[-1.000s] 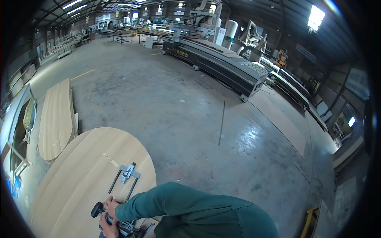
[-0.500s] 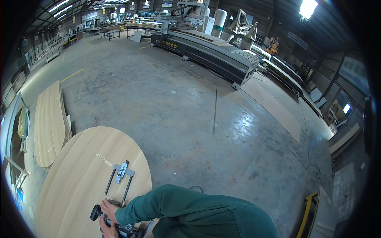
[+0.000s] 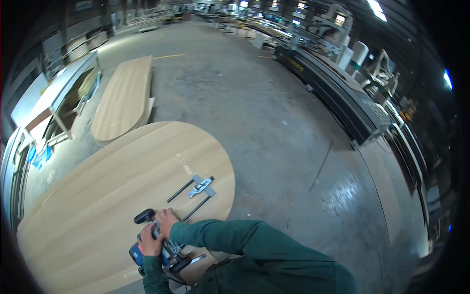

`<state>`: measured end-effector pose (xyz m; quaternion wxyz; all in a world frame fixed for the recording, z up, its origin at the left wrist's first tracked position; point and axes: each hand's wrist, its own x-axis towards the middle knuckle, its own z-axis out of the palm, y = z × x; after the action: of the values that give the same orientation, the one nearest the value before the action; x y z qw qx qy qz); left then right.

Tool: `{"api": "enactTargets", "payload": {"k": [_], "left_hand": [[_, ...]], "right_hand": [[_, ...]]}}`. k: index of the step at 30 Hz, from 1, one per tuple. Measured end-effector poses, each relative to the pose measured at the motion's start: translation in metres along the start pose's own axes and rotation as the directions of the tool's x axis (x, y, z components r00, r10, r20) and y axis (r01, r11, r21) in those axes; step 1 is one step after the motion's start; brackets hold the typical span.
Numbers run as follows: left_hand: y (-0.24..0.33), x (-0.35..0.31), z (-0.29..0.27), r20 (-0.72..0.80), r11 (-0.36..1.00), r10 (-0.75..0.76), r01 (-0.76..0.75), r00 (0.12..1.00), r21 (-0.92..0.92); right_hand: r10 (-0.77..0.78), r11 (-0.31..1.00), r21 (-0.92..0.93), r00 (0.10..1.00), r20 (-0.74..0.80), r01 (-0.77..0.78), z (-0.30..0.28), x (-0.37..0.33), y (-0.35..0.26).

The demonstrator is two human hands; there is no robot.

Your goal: Adjusting components and depth of a wood router on a wooden tabletop using hand tools.

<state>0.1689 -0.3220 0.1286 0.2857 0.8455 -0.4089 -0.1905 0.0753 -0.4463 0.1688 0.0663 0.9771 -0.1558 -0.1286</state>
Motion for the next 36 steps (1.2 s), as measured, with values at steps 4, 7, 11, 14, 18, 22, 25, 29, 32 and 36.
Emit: {"api": "enactTargets", "payload": {"k": [4, 7, 11, 14, 18, 22, 25, 29, 32, 36], "left_hand": [[0.014, -0.001, -0.001, -0.02, 1.0, -0.018, 0.017, 1.0, -0.009], [0.019, -0.002, -0.004, -0.015, 0.997, -0.072, 0.072, 0.997, -0.023], [0.03, -0.004, -0.008, -0.001, 0.996, -0.089, 0.089, 0.996, -0.031], [0.029, -0.003, -0.009, -0.014, 0.994, -0.105, 0.105, 0.994, -0.032], [0.031, -0.002, -0.011, 0.0, 0.992, -0.117, 0.117, 0.993, -0.041], [0.031, -0.004, -0.011, -0.012, 0.994, -0.097, 0.096, 0.995, -0.049], [0.027, -0.003, -0.008, -0.014, 0.994, -0.1, 0.099, 0.995, -0.054], [0.03, -0.004, -0.009, -0.005, 0.994, -0.103, 0.102, 0.995, -0.041], [0.034, -0.004, -0.01, 0.006, 0.993, -0.113, 0.114, 0.994, -0.036], [0.03, -0.003, -0.009, -0.012, 0.993, -0.111, 0.111, 0.994, -0.036]], "right_hand": [[0.058, 0.997, -0.047, 0.995, -0.08, -0.062, 0.008, 0.0, -0.002], [-0.002, 0.998, -0.068, 1.0, 0.002, 0.002, 0.004, 0.0, 0.0], [-0.047, 0.994, -0.104, 0.998, -0.029, 0.044, 0.007, -0.003, 0.005], [-0.04, 0.994, -0.108, 0.998, -0.057, 0.033, 0.002, -0.003, 0.003], [-0.028, 0.991, -0.133, 0.998, -0.048, 0.022, 0.004, -0.001, 0.003], [-0.057, 0.992, -0.112, 0.997, -0.044, 0.052, 0.002, -0.003, 0.005], [-0.048, 0.989, -0.141, 0.999, -0.024, 0.044, 0.001, -0.002, 0.003], [-0.063, 0.992, -0.111, 0.997, -0.052, 0.057, 0.001, -0.005, 0.006], [-0.085, 0.992, -0.097, 0.996, -0.025, 0.083, -0.003, -0.007, 0.009], [-0.074, 0.989, -0.131, 0.997, -0.008, 0.073, -0.01, -0.009, 0.006]]}}
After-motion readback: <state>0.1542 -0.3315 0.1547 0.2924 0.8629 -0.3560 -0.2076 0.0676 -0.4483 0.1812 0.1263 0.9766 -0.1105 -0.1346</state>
